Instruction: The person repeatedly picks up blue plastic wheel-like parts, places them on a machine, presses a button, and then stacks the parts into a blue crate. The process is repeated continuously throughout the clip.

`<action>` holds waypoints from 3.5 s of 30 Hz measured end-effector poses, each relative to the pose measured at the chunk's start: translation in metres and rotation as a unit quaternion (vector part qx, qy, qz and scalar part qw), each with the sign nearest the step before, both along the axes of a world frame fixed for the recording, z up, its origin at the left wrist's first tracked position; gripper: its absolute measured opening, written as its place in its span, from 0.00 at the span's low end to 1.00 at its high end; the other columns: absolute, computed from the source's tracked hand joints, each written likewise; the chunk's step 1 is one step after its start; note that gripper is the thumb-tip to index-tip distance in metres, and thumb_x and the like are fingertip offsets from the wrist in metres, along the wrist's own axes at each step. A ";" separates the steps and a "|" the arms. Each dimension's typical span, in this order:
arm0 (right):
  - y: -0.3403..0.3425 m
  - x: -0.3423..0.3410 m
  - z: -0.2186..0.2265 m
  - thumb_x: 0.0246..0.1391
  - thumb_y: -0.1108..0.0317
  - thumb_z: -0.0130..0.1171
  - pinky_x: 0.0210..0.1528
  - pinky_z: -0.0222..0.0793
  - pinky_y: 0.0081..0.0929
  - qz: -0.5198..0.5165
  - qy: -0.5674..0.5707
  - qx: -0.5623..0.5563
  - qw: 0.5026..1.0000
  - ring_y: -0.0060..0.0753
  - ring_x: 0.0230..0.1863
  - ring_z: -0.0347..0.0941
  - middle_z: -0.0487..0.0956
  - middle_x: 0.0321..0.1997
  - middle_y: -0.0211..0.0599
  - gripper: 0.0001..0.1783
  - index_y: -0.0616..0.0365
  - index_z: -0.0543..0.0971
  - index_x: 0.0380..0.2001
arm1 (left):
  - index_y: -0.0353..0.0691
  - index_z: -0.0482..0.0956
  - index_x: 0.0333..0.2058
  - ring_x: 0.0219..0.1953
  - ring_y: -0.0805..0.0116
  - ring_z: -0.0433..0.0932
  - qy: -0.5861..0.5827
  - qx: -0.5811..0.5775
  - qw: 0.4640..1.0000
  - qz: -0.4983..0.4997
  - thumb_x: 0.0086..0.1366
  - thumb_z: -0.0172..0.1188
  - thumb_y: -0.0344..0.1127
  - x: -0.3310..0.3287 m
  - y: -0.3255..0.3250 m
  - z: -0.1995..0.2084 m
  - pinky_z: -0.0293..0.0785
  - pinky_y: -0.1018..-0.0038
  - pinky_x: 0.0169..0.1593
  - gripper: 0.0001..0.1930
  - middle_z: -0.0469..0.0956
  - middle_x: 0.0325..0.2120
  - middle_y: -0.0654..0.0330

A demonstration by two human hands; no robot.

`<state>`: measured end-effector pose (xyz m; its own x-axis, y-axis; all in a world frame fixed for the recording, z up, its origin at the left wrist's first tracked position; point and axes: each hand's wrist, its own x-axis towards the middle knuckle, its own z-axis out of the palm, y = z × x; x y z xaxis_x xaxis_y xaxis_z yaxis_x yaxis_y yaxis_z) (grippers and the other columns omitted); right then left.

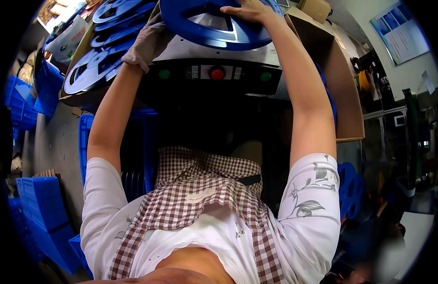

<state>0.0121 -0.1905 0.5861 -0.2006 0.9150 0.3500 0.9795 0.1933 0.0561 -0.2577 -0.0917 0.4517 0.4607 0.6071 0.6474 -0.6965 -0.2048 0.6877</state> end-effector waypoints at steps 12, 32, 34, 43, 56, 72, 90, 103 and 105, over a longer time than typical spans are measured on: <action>0.050 0.025 0.004 0.54 0.33 0.51 0.71 0.49 0.40 -0.011 0.025 -0.044 0.999 0.52 0.71 0.53 0.59 0.70 0.53 0.46 0.50 0.57 0.68 | 0.31 0.71 0.52 0.48 0.59 0.80 0.012 -0.206 0.976 0.068 0.69 0.46 0.23 0.016 -0.029 0.032 0.79 0.71 0.55 0.14 0.78 0.46 0.48; -0.108 0.132 -0.225 0.42 0.53 0.73 0.53 0.69 0.34 -0.092 0.456 0.140 0.874 0.43 0.51 0.73 0.76 0.50 0.47 0.41 0.61 0.72 0.57 | 0.37 0.62 0.60 0.55 0.49 0.73 0.380 0.112 0.713 0.578 0.56 0.68 0.30 -0.027 -0.093 -0.086 0.70 0.66 0.57 0.34 0.73 0.52 0.45; -0.098 0.118 -0.235 0.41 0.53 0.74 0.51 0.69 0.34 -0.107 0.364 0.171 0.909 0.45 0.49 0.74 0.76 0.47 0.48 0.40 0.61 0.72 0.56 | 0.37 0.63 0.60 0.53 0.50 0.74 0.382 0.129 0.727 0.556 0.51 0.68 0.22 -0.031 -0.072 -0.093 0.71 0.65 0.55 0.37 0.74 0.49 0.46; -0.083 0.086 -0.260 0.53 0.50 0.64 0.52 0.68 0.35 -0.127 0.359 0.223 0.897 0.49 0.49 0.73 0.75 0.48 0.50 0.32 0.59 0.72 0.55 | 0.37 0.65 0.58 0.52 0.45 0.73 0.375 0.166 0.663 0.627 0.57 0.67 0.34 -0.042 -0.080 -0.098 0.71 0.62 0.56 0.31 0.73 0.49 0.42; -0.113 0.084 -0.260 0.66 0.56 0.47 0.54 0.65 0.36 -0.180 0.344 0.311 0.867 0.50 0.51 0.71 0.74 0.49 0.48 0.22 0.63 0.73 0.53 | 0.44 0.64 0.63 0.49 0.49 0.77 0.601 0.377 0.361 0.605 0.63 0.59 0.40 -0.198 0.035 0.071 0.73 0.59 0.54 0.29 0.77 0.47 0.47; -0.213 0.082 -0.237 0.68 0.52 0.41 0.65 0.55 0.36 -0.368 0.298 0.253 0.843 0.53 0.63 0.63 0.68 0.61 0.61 0.33 0.77 0.65 0.58 | 0.48 0.56 0.67 0.61 0.48 0.67 0.765 0.166 0.398 0.478 0.63 0.48 0.65 -0.185 0.237 0.064 0.60 0.57 0.64 0.40 0.67 0.60 0.46; -0.186 0.062 -0.226 0.67 0.59 0.44 0.58 0.60 0.39 -0.335 0.299 0.244 0.860 0.55 0.56 0.66 0.71 0.52 0.58 0.23 0.72 0.69 0.52 | 0.44 0.65 0.59 0.45 0.48 0.79 0.723 0.400 0.415 0.380 0.66 0.56 0.38 -0.158 0.176 0.043 0.75 0.60 0.49 0.24 0.79 0.42 0.44; -0.186 -0.095 -0.106 0.48 0.78 0.62 0.50 0.73 0.27 0.163 0.483 0.195 0.838 0.33 0.47 0.74 0.75 0.49 0.41 0.22 0.59 0.76 0.50 | 0.49 0.70 0.58 0.46 0.50 0.78 0.593 0.470 0.368 0.540 0.62 0.52 0.31 -0.211 -0.058 0.117 0.74 0.60 0.49 0.23 0.78 0.45 0.50; -0.186 -0.094 -0.106 0.45 0.75 0.67 0.51 0.72 0.28 0.222 0.448 0.209 0.841 0.37 0.48 0.74 0.74 0.50 0.42 0.26 0.58 0.75 0.51 | 0.45 0.75 0.52 0.41 0.51 0.80 0.580 0.449 0.377 0.566 0.62 0.58 0.35 -0.178 -0.133 0.143 0.76 0.61 0.43 0.18 0.80 0.36 0.50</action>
<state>-0.0821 -0.3763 0.4798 0.0252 0.5791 0.8149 0.5020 0.6976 -0.5112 -0.4353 -0.2245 0.5946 0.5245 0.6161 0.5876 0.8489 -0.4314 -0.3054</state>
